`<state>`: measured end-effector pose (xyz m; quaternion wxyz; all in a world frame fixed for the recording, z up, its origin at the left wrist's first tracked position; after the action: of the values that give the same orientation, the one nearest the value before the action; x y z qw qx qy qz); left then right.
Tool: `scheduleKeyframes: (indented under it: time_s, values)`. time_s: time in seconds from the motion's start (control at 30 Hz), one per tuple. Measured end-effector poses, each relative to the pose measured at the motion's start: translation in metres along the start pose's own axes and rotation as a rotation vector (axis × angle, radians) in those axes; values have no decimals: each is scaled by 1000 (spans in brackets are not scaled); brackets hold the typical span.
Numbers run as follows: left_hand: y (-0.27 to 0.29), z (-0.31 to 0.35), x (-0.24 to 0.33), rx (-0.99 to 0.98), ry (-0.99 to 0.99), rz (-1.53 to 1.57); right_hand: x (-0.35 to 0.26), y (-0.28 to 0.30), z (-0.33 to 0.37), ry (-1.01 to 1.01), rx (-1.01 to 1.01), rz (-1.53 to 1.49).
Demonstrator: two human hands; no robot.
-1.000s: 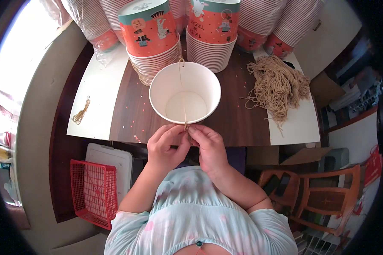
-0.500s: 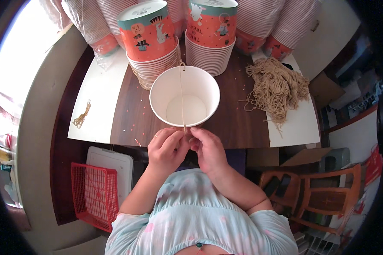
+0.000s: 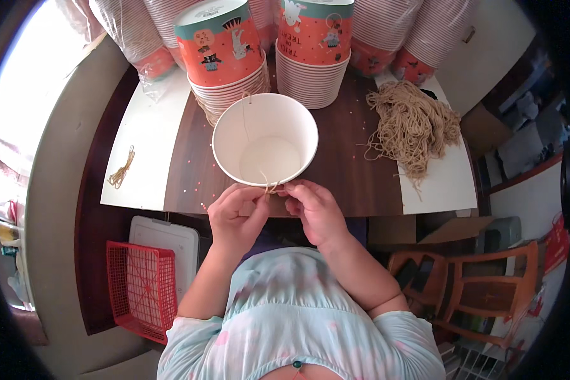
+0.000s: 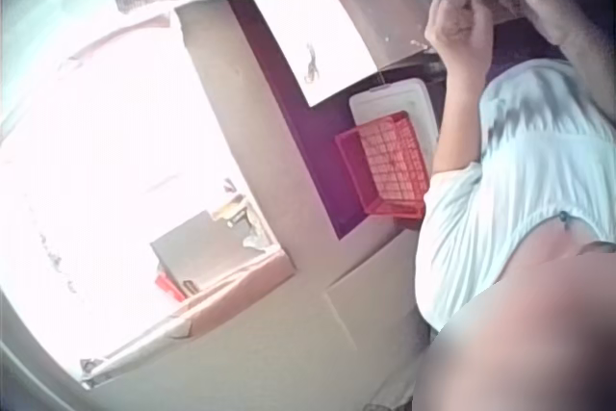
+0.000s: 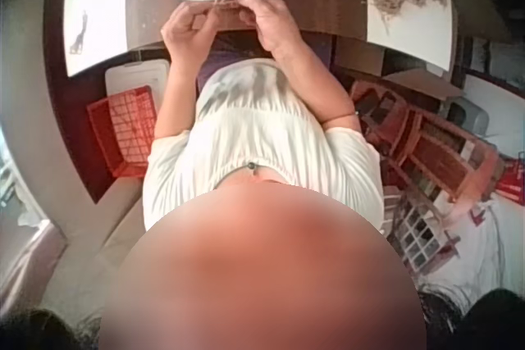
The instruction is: Threading a string through holes in a paper bowl to create a handle.
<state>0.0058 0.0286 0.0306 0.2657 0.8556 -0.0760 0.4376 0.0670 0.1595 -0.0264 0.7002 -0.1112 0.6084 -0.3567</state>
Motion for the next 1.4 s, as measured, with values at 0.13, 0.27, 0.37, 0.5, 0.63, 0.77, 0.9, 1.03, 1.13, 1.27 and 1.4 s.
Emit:
scheduleKeyframes:
  time_s: [0.13, 0.27, 0.37, 0.5, 0.63, 0.77, 0.9, 1.03, 1.13, 1.27, 1.4]
  values:
    - [-2, 0, -5, -5, 32, 93, -16, 0, 6, 238, -6, 562]
    - [-1, -2, -1, -30, 66, 74, -47, -18, 32, 958, 119, 1284]
    - [-2, -3, 0, -31, 41, 35, -52, -29, 30, 1149, 43, 1464]
    - [-1, -2, -2, -27, 69, 66, -51, -32, 25, 1270, 13, 1555]
    - [0, -3, -2, -54, 101, 63, -46, -32, 25, 1310, 15, 1578]
    - [-2, -2, -4, -45, 93, 61, -46, -34, 26, 1306, 88, 1550]
    - [-2, -1, -5, -37, 64, 90, -45, -32, 24, 1284, 44, 1541]
    - [1, -2, -6, -15, 95, 100, -44, -30, 25, 1288, 32, 1592]
    - [-2, 0, -12, 31, 155, 195, -46, -35, 26, 1289, 135, 1697]
    - [-4, 1, -19, -7, 260, 349, -49, -35, 23, 1275, 156, 1711]
    - [-4, 0, -18, -78, 273, 581, -53, -32, 26, 1220, 122, 1575]
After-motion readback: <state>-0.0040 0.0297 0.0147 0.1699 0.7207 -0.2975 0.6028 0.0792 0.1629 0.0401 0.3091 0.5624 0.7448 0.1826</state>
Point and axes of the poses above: each hand's wrist, its own z-axis away from the middle knuckle, its own y-axis out of the back of the hand, x = y × z, the point moved 4 cm from there along -z, towards the middle knuckle, and after that the axes turned 7 degrees about -x, right-handed, at the moved point
